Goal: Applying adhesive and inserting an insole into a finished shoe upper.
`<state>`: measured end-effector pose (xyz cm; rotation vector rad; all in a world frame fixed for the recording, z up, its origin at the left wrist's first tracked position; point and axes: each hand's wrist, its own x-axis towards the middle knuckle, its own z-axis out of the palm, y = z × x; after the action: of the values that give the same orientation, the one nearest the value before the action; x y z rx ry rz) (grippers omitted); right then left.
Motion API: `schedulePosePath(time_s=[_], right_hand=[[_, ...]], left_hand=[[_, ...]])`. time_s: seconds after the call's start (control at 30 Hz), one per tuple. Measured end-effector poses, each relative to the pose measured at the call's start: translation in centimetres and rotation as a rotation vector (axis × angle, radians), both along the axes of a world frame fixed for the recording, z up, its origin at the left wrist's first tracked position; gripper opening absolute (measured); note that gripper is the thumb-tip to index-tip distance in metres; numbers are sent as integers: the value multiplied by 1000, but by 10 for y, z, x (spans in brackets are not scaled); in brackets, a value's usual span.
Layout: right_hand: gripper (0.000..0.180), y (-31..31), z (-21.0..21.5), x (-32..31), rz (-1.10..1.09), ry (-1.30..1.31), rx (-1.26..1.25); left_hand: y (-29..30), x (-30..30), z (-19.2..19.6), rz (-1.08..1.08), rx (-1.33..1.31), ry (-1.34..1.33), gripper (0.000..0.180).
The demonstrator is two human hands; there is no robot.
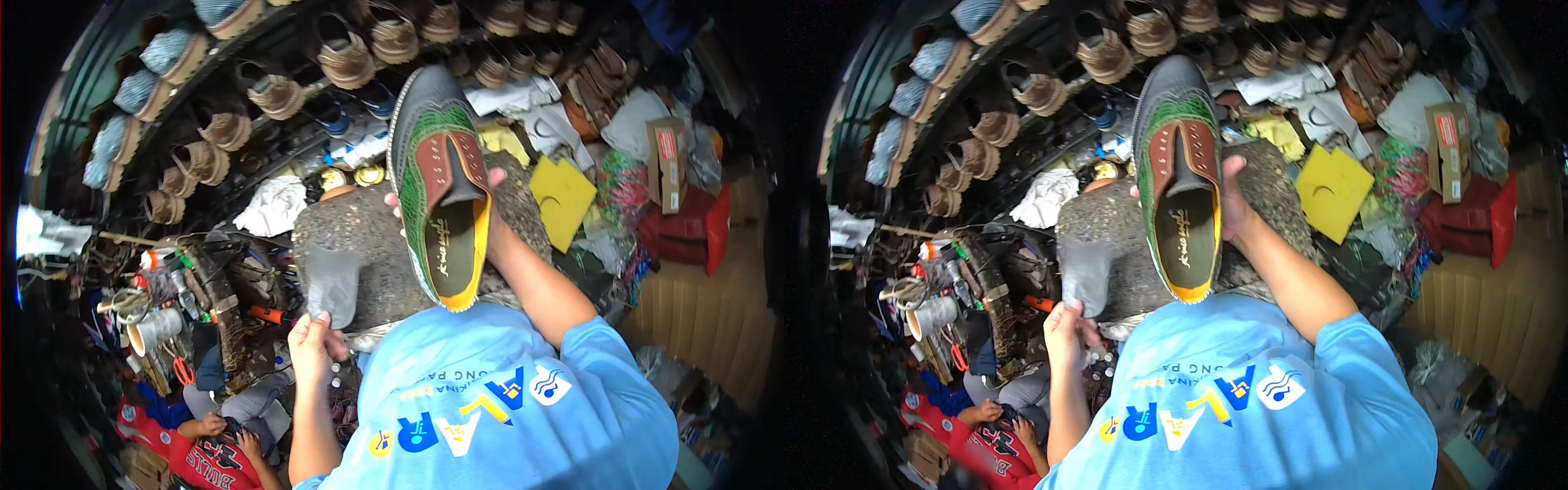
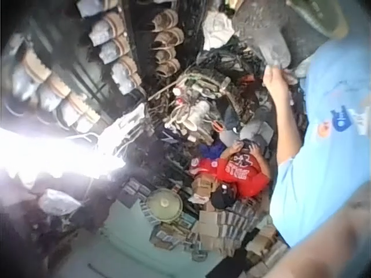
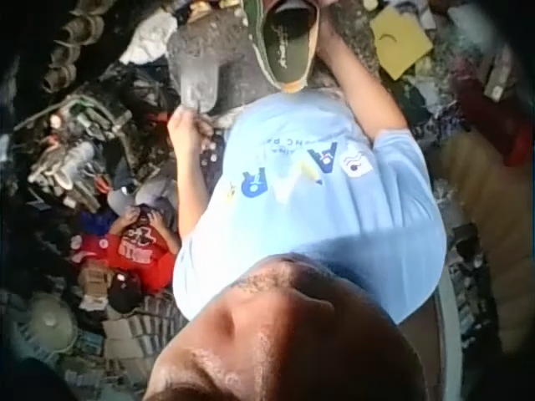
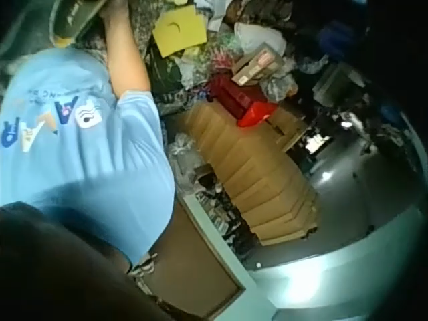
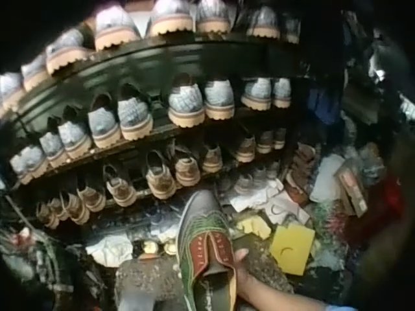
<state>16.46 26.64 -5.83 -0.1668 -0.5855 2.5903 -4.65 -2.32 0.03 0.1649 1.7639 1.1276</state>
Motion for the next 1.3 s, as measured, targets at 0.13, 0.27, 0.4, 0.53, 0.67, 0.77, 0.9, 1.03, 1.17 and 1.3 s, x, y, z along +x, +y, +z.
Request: schedulePosePath(time_s=[0.13,0.27,0.4,0.53,0.67,0.77,0.9,1.03,1.17,1.3], right_hand=[[138,7,-29,16,-59,-157,-3],[129,1,-35,16,-110,-254,-10],[112,0,-29,18,-119,-187,-45],[132,-3,-29,16,-98,-238,34],[137,-9,-32,20,-43,-235,78],[137,-12,-26,22,-61,-281,83],[116,-14,-18,16,-151,-181,67],[112,-12,-31,13,-122,-155,34],[113,-14,-30,16,-134,-145,70],[138,-14,-47,23,-160,-295,128]], left_hand=[[15,6,31,-652,-591,655,46],[29,12,54,-603,-194,940,25],[91,58,80,-977,593,1053,56],[133,93,64,-1381,355,1252,59],[147,97,45,-1492,333,1303,59],[149,96,45,-1612,284,1195,68],[161,87,75,-1521,317,1222,76],[164,83,56,-1577,205,1278,81],[174,44,98,-1462,489,754,74],[162,41,114,-1389,389,740,49]])
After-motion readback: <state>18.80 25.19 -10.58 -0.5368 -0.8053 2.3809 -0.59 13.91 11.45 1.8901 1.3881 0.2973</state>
